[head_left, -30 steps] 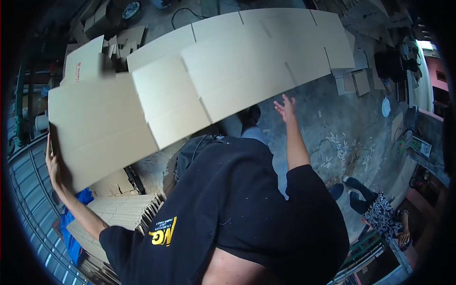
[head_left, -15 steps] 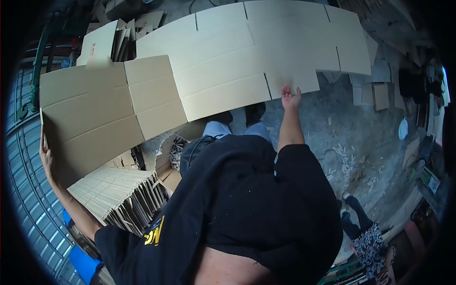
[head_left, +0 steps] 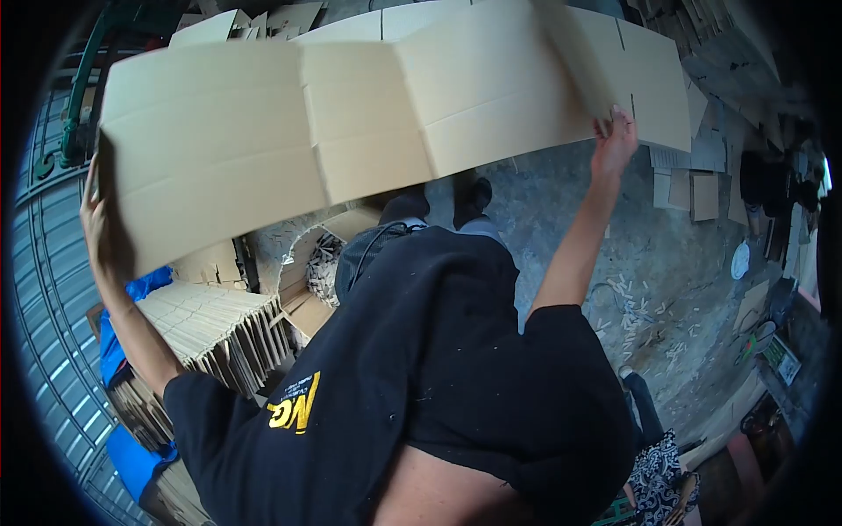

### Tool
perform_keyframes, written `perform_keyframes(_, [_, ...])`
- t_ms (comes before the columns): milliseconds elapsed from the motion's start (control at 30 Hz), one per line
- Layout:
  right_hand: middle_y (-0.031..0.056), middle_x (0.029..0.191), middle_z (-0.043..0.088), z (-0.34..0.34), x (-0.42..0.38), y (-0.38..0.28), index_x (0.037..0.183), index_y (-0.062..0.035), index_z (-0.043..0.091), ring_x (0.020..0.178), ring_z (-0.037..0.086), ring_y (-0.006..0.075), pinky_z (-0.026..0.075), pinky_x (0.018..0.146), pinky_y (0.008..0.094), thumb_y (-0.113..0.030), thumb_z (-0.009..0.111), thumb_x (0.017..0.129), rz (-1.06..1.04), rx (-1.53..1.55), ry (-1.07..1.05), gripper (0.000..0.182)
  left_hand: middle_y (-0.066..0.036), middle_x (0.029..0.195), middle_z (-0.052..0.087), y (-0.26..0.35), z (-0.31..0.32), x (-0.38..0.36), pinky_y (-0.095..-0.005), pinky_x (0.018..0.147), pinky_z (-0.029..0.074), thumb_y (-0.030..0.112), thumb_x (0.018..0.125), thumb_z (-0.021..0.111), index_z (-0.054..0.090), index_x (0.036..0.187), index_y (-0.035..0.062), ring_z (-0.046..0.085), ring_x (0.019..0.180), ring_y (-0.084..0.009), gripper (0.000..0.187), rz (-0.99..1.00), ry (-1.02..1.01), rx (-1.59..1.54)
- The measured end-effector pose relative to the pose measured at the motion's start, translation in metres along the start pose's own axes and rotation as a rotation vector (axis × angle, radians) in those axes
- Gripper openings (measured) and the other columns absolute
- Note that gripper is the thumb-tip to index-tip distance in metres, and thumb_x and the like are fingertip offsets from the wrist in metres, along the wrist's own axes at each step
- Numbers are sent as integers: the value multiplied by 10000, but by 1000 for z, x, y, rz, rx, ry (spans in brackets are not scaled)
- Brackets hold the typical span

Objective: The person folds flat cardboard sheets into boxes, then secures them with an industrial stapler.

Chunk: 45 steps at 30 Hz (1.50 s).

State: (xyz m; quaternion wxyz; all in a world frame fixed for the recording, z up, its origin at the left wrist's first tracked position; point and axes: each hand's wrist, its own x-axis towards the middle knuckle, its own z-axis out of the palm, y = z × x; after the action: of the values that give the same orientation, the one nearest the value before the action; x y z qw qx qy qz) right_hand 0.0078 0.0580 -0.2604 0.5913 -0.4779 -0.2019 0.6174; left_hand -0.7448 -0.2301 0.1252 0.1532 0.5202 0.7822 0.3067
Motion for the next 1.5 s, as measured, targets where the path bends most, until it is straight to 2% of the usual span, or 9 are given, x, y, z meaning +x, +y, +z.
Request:
perform_keyframes(100, [185,1282,533,28,-4,-30,1225,-116,367,1145,589,228,528,778,352,-201,742,909,-226,-346,4,497,-133,1535,439,36,110,9,-287,1154,311,-97,839,404,362,1535,61,441,1381,-186,714,-119,79,-8])
perform_keyframes(167, [180,1357,436,70,-40,-48,1363,-121,284,1164,555,271,532,928,419,-26,747,862,-415,-358,-1,689,-158,1545,414,26,177,29,-313,1191,262,-31,867,411,353,1532,50,392,1423,-238,672,249,23,208])
perform_keyframes(300, [181,1387,385,128,-82,-42,1486,-128,162,1215,510,282,513,1003,477,-21,738,866,-503,-394,-8,853,-207,1397,554,46,338,57,-372,997,508,-61,755,421,421,1507,277,606,1221,-314,825,206,54,148])
perform_keyframes(367, [171,1377,397,131,-71,-16,1534,-126,32,1252,478,297,510,1007,469,-9,734,858,-724,-239,4,981,-212,1398,551,70,382,70,-383,1072,444,-23,772,445,471,1475,192,561,1269,-353,735,238,115,42])
perform_keyframes(500, [145,1399,390,151,-79,-11,1542,-107,86,1254,478,298,511,979,442,-77,729,869,-439,35,187,932,-159,1519,450,98,392,81,-352,1149,354,134,823,661,415,1505,101,448,1389,-279,726,179,-96,-261])
perform_keyframes(700, [109,1009,654,149,-91,7,1311,-41,507,844,687,265,607,777,412,-567,427,999,417,109,-479,617,-139,1570,367,125,416,77,-350,1183,271,231,951,588,392,1506,58,331,1451,-238,613,105,-218,-806])
perform_keyframes(800, [113,1017,645,152,-100,5,1231,-45,538,799,673,234,570,647,380,-498,511,997,497,43,-541,510,-156,1438,500,150,427,64,-338,1026,472,46,892,622,316,1534,63,545,1246,-226,712,-45,-92,-1099])
perform_keyframes(1000, [69,926,638,153,-82,24,1145,-49,577,694,639,177,494,556,304,-144,707,916,-48,-61,-234,280,-150,1352,571,148,437,66,-338,956,517,-44,835,647,360,1503,22,609,1142,-215,730,-136,18,-1090])
perform_keyframes(1500, [35,1031,618,191,-193,-58,1186,-46,578,874,604,133,492,635,304,-26,655,906,-280,102,-156,291,-139,1378,548,291,420,38,-323,948,526,-58,871,588,291,1523,-20,598,1149,-203,717,46,-213,-1485])
